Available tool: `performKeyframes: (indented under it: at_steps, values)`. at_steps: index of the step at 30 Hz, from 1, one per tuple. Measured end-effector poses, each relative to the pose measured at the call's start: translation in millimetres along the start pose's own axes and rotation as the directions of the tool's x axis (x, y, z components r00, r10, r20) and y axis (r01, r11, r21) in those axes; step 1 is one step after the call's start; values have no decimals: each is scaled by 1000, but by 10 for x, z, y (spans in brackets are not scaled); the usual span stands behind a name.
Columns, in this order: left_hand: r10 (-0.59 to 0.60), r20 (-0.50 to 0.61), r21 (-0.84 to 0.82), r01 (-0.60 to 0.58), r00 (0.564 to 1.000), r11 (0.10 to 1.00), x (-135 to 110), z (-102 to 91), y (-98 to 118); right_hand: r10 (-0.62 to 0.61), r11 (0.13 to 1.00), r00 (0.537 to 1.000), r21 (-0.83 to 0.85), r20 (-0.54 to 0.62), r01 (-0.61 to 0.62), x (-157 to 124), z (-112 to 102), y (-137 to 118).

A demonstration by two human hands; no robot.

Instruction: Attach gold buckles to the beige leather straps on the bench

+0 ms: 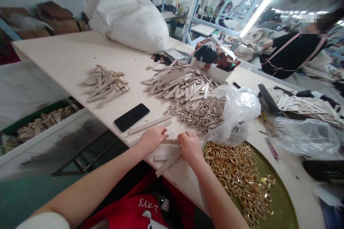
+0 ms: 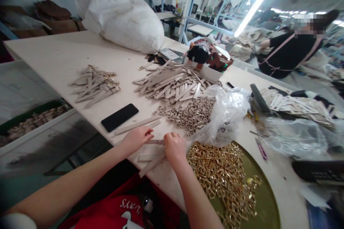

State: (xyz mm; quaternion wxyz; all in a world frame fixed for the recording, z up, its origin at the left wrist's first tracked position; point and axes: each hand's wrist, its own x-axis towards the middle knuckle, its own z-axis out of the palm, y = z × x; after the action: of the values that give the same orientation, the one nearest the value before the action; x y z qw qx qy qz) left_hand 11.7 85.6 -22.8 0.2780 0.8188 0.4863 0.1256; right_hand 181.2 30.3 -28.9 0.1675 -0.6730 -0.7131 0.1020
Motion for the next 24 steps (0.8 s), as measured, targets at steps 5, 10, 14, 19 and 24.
performKeyframes:
  at_steps: [5,10,14,19,24]
  values:
    - [-69,-98,283,94,993,954,174,-84,-174,8,999,1000,-36,7,-8,22,116,69]
    - [-23,-101,240,46,995,970,50,-161,-13,91,995,990,53,-107,-85,-58,1,245]
    - [2,-134,70,7,991,998,-125,-280,140,173,985,969,27,-177,-171,32,-135,462]
    - [-56,148,-544,129,987,829,-206,-271,263,191,981,969,5,-158,-193,300,-65,519]
    - [-109,435,-775,433,894,461,-215,-203,345,204,978,972,75,-121,-196,378,45,466]
